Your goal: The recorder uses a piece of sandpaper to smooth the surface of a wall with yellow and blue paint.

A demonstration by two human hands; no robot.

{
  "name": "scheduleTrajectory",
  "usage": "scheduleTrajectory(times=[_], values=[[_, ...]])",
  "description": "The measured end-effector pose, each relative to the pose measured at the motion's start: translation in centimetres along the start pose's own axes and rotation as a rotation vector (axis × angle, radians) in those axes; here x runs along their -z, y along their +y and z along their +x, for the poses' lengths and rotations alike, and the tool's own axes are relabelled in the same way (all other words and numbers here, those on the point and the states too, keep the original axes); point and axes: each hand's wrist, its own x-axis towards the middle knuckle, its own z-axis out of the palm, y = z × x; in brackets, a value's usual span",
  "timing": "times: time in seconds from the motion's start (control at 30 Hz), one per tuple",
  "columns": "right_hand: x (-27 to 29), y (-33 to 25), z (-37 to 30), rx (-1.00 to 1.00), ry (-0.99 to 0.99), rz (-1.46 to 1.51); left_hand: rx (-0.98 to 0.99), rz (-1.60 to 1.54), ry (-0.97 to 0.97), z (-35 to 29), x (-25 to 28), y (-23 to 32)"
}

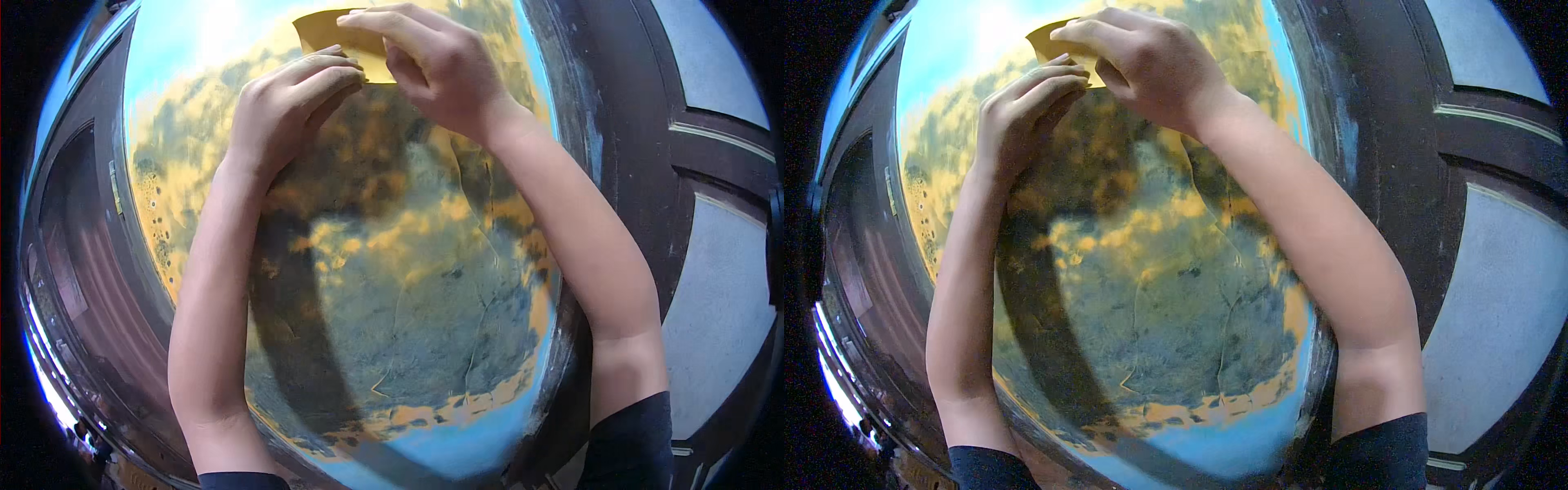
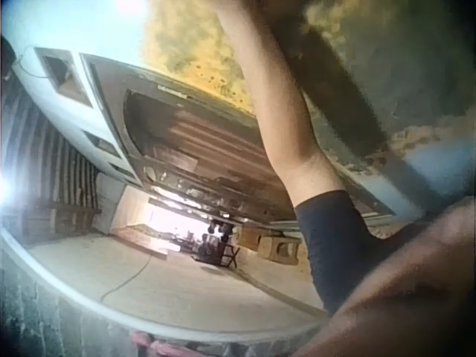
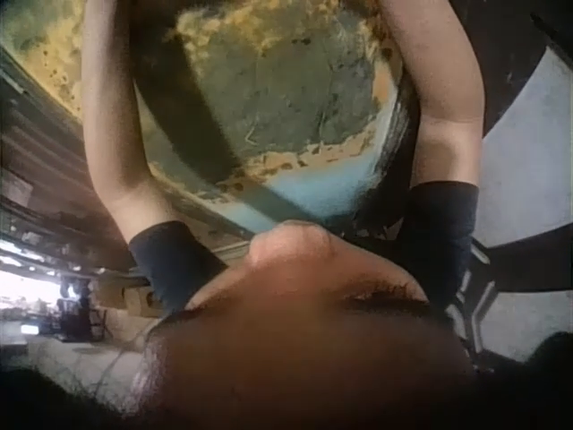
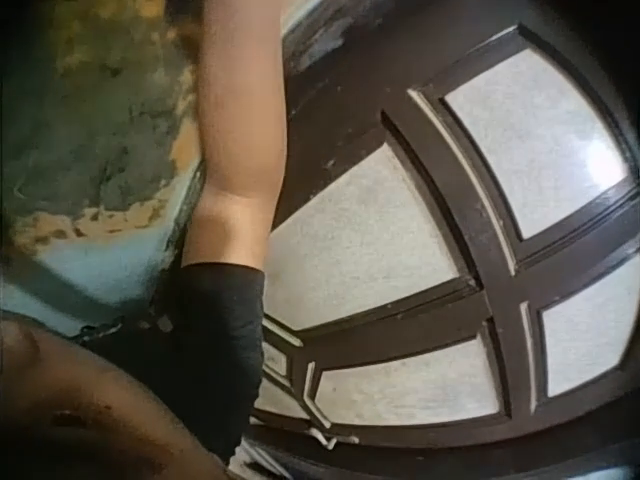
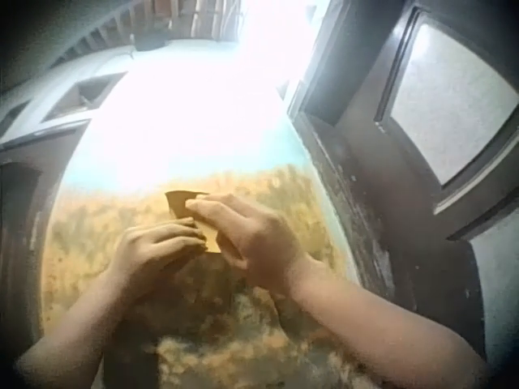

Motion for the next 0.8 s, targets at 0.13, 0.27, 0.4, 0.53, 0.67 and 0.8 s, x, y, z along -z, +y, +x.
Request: scheduleTrajectory(times=[0.13,0.27,0.4,0.53,0.67,0.8], values=[[-0.9,1.1,-0.5,0.131,0.097,-0.033,-0.03,0.06,0.054,-0.3,0.3,-0.2],[-1.1,2.2,-1.7,0.167,-0.026,-0.116,0.076,0.313,0.139,-0.1,0.6,-0.7],[-0.6,1.7,-1.3,0.248,-0.158,-0.268,0.176,0.338,0.119,-0.5,1.0,-0.9],[-1.1,1.5,-0.3,0.275,-0.258,-0.268,0.316,0.134,0.1,-1.0,1.3,-0.7],[-2.7,2.3,0.8,0.274,-0.276,-0.313,0.398,-0.098,0.058,-1.6,1.7,-1.3],[-3.4,2.8,1.9,0.281,-0.286,-0.501,0.411,-0.187,0.017,-2.1,2.2,-1.8]])
